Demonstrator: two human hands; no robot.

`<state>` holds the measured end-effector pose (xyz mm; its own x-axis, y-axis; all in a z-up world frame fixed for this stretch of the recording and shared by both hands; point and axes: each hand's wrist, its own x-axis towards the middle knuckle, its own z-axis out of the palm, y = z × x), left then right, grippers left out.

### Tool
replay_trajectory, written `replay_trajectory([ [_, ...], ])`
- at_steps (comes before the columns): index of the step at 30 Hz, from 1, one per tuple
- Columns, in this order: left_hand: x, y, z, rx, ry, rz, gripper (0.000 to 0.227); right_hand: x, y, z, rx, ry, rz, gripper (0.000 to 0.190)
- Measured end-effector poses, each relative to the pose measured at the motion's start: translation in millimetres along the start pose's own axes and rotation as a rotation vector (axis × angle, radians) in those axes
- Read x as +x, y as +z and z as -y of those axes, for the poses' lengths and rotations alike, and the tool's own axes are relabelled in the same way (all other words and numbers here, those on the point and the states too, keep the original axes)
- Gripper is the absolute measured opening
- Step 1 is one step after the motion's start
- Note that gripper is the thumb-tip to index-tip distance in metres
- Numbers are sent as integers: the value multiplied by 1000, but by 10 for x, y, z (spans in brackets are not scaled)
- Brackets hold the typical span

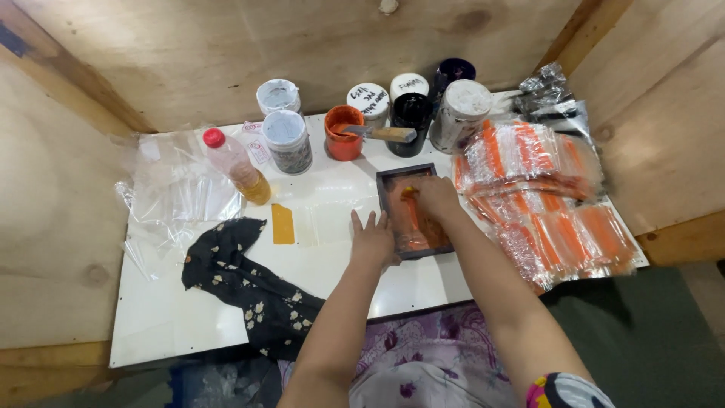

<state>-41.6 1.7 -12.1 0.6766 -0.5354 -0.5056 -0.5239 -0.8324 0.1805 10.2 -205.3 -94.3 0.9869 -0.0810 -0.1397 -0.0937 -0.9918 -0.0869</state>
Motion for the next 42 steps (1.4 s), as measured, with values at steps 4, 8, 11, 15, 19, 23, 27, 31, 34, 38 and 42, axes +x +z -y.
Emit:
replay_trajectory([
  [4, -24, 1, 23, -17, -5, -2, 88, 211, 131, -93, 10, -48, -48, 31],
  [8, -38, -14, 33, -29, 3, -10, 88, 397, 381, -226, -125, -91, -129, 27],
  [11, -52, -30, 30, -36, 4, -18, 87, 322, 357, -147, -131, -111, -158, 25],
  [15, -17, -10, 42, -19, 7, -23, 87, 339, 546, -137, -111, -212, -269, 24],
  [19, -65, -51, 11, 4, 4, -28, 86, 353, 865, -230, -193, -221, -263, 21],
  [23, -47, -20, 6, 17, -14, -39, 84, 194, 769, -157, -207, -264, -229, 20],
  [27, -173, -143, -50, 40, -29, -53, 73, -177, 351, 62, -261, -255, -106, 20],
  [31, 36, 46, 8, 72, -35, -65, 81, -259, 465, 48, -361, -255, -99, 24],
  [34, 57, 81, 22, 64, -28, -70, 84, -439, 474, 66, -304, -230, -97, 20],
  [38, 92, 105, 50, 55, -35, -39, 88, -660, 376, 104, -228, -231, -59, 19],
  [42, 120, 129, 48, 47, -48, -35, 91, -830, 322, 145, -182, -215, -51, 17],
])
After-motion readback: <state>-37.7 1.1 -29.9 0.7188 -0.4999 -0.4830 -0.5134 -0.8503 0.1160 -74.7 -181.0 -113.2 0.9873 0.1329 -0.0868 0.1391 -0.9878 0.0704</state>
